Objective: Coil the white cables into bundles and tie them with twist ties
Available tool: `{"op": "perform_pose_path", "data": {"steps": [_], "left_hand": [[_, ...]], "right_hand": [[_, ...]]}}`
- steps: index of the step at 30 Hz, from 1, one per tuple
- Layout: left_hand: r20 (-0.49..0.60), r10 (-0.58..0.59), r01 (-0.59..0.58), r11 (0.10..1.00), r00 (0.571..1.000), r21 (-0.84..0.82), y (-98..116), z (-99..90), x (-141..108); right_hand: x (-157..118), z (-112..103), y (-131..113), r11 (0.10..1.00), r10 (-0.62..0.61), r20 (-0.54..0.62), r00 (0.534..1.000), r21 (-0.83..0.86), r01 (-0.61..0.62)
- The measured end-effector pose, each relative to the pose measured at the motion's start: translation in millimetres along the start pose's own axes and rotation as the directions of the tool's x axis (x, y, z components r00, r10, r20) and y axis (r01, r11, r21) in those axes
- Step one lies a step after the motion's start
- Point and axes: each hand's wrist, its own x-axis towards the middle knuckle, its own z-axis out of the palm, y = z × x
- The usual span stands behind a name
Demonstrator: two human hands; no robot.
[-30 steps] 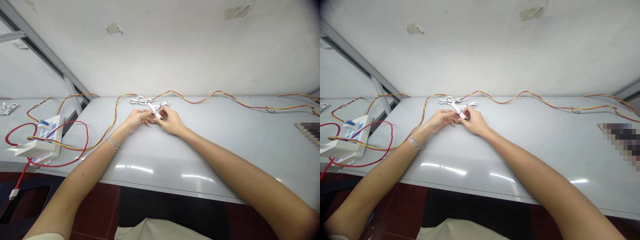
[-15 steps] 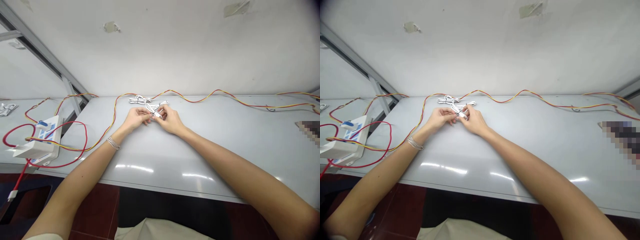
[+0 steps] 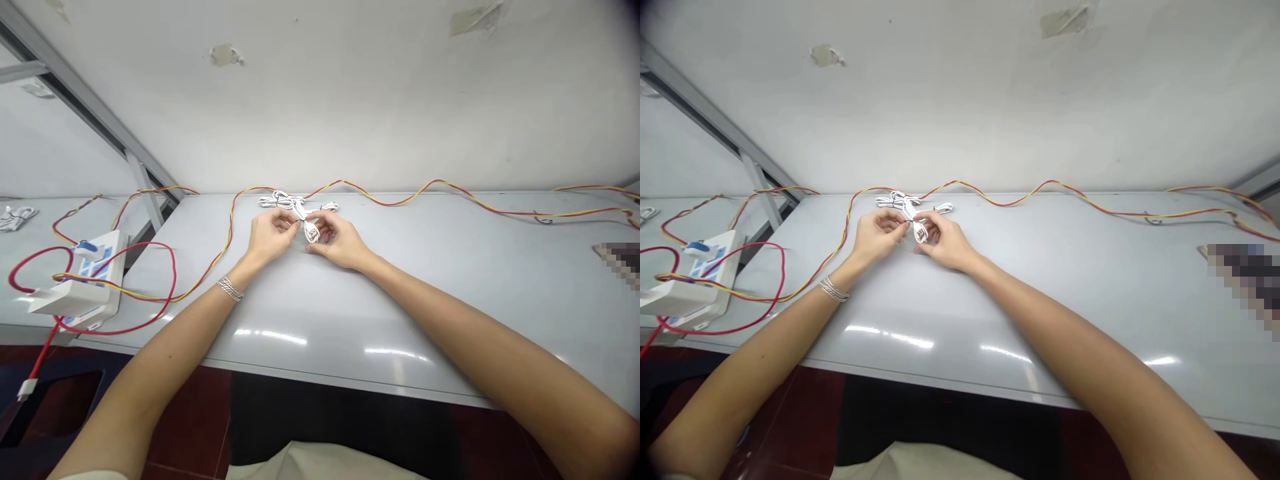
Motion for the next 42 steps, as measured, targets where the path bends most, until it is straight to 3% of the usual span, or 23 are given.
{"op": "perform_pose_path", "data": {"steps": [9,14,21,28,34,42], "left_hand": [[-0.005,0.169,-0.167,0.977,0.986,0.134,5.1,-3.5,-0.4],[0.059,0.273,-0.280,0.937,0.960,0.208,-0.5,-5.4,1.2],[0.162,0.391,-0.420,0.878,0.906,0.230,2.3,-7.4,-0.7],[0.146,0.297,-0.320,0.930,0.944,0.178,3.7,-5.9,-1.2],[0.179,0.281,-0.299,0.950,0.943,0.087,2.6,-5.9,0.7],[0.347,0.096,-0.038,0.985,0.933,-0.170,0.5,-4.5,0.5]], "right_hand": [[-0.9,1.2,-4.4,0.999,-0.031,-0.028,0.999,-0.023,0.030],[0.3,1.3,-4.7,0.999,0.013,-0.072,0.997,-0.028,-0.015],[3.8,1.3,-0.8,0.993,0.085,-0.083,0.993,0.088,-0.078],[4.8,-1.0,2.3,0.988,0.116,-0.074,0.990,0.106,-0.108],[5.0,-2.4,0.3,0.982,0.139,-0.050,0.989,0.135,-0.132],[8.4,-5.5,-1.0,0.898,0.292,0.031,0.956,0.335,-0.285]]}}
